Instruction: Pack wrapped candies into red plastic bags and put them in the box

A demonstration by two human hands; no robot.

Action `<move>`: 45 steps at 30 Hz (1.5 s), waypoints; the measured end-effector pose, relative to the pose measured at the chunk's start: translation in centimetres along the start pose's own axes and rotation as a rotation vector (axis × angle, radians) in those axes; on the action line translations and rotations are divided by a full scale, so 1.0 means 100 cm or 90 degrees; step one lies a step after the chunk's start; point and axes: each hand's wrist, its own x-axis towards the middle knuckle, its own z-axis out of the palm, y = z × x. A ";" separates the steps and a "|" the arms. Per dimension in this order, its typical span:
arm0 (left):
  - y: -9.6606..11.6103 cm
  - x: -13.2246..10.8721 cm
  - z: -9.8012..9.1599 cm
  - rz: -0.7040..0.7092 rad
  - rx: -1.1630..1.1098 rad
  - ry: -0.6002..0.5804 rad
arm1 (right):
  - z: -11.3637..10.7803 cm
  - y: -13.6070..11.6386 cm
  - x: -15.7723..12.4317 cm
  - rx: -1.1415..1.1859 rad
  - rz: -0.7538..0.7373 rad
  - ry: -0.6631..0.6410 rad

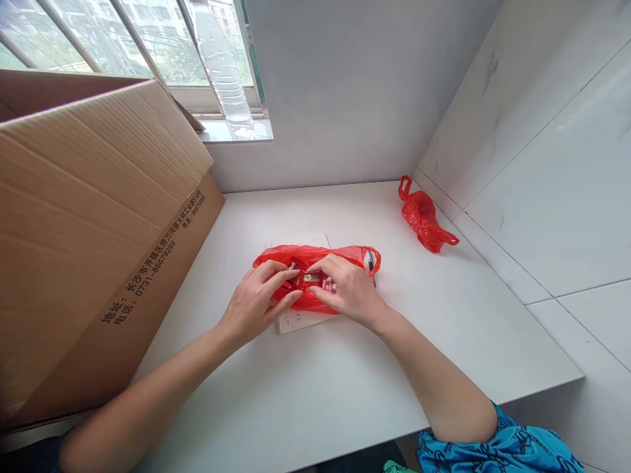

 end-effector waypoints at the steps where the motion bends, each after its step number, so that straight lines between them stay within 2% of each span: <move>1: 0.002 0.000 -0.001 -0.011 -0.031 0.007 | 0.003 -0.003 -0.001 0.033 -0.015 -0.011; 4: 0.004 0.001 -0.002 -0.033 -0.104 0.017 | 0.009 -0.008 -0.002 0.118 -0.018 -0.027; 10: 0.003 0.003 -0.005 -0.059 -0.220 0.016 | 0.009 -0.003 0.000 0.349 0.147 -0.052; 13: 0.004 0.003 -0.005 -0.063 -0.244 0.013 | 0.009 0.000 0.001 0.431 0.159 -0.056; 17: 0.006 0.002 -0.005 -0.070 -0.244 0.008 | 0.010 0.001 0.002 0.454 0.152 -0.046; 24: 0.007 0.002 -0.006 -0.066 -0.215 -0.013 | 0.008 -0.005 0.001 0.371 0.131 -0.042; 30: 0.004 0.001 -0.004 -0.011 -0.124 -0.031 | -0.010 -0.003 -0.001 0.289 0.154 -0.118; 35: -0.006 0.002 -0.003 0.008 0.026 -0.028 | -0.020 0.006 -0.001 0.147 0.177 -0.072; 40: -0.014 -0.001 0.004 0.012 0.121 -0.052 | -0.016 0.013 0.003 -0.054 0.135 0.013; 45: -0.014 -0.003 0.008 0.014 0.147 -0.075 | -0.009 0.015 0.002 -0.091 0.111 -0.039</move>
